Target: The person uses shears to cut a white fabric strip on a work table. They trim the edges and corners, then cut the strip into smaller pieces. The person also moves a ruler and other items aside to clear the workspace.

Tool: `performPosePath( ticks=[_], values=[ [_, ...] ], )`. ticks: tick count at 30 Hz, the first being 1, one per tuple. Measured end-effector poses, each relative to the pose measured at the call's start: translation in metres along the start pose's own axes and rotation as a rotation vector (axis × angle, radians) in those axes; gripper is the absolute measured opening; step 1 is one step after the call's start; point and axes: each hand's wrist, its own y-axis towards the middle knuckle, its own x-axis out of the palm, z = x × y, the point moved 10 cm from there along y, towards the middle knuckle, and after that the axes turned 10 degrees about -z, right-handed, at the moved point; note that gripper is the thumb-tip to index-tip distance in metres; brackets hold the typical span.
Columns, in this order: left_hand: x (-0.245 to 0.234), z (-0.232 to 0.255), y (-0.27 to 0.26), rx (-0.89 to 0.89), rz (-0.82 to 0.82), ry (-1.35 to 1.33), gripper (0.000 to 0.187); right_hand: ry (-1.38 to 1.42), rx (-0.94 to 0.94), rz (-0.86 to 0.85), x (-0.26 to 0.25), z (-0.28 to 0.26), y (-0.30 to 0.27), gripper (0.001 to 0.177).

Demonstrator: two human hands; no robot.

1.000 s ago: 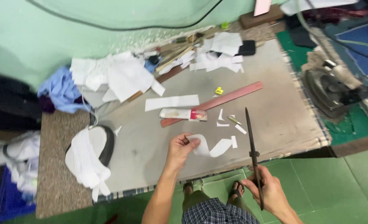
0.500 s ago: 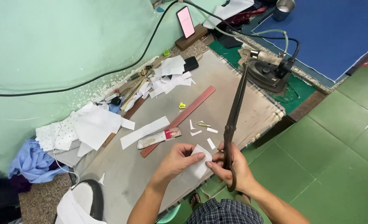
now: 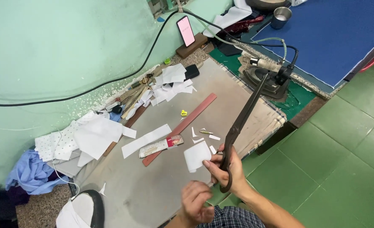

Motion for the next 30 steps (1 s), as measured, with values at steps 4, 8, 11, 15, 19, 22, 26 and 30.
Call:
performPosePath(
  ticks=[4, 8, 11, 15, 19, 22, 26, 30],
  values=[
    [0.046, -0.076, -0.020, -0.556, -0.112, -0.460, 0.084, 0.083, -0.028, -0.090, 0.020, -0.002, -0.005, 0.044],
    [0.044, -0.090, -0.007, -0.392, 0.051, -0.939, 0.109, 0.027, -0.021, -0.187, 0.037, -0.005, -0.008, 0.043],
    [0.022, -0.097, -0.003, -0.358, 0.254, -0.887, 0.101, -0.009, -0.019, -0.235, 0.044, -0.011, -0.009, 0.044],
    [0.042, -0.128, -0.060, -0.493, 0.371, -1.042, 0.073, -0.043, -0.002, -0.270, 0.044, -0.006, -0.009, 0.043],
    [0.026, -0.123, -0.059, -0.653, 0.494, -0.901, 0.039, 0.127, 0.143, -0.238, 0.033, 0.026, -0.004, 0.040],
    [0.002, -0.127, -0.067, -0.867, 0.559, -0.522, 0.025, 0.014, 0.114, -0.317, 0.037, 0.021, -0.002, 0.036],
    [-0.017, -0.144, -0.076, -1.051, 0.795, -0.552, 0.028, -0.215, 0.074, -0.372, 0.035, 0.012, -0.006, 0.038],
    [-0.047, -0.145, -0.061, -0.936, 1.058, -0.581, 0.079, -0.531, 0.016, -0.481, 0.040, 0.016, -0.025, 0.046]
  ],
)
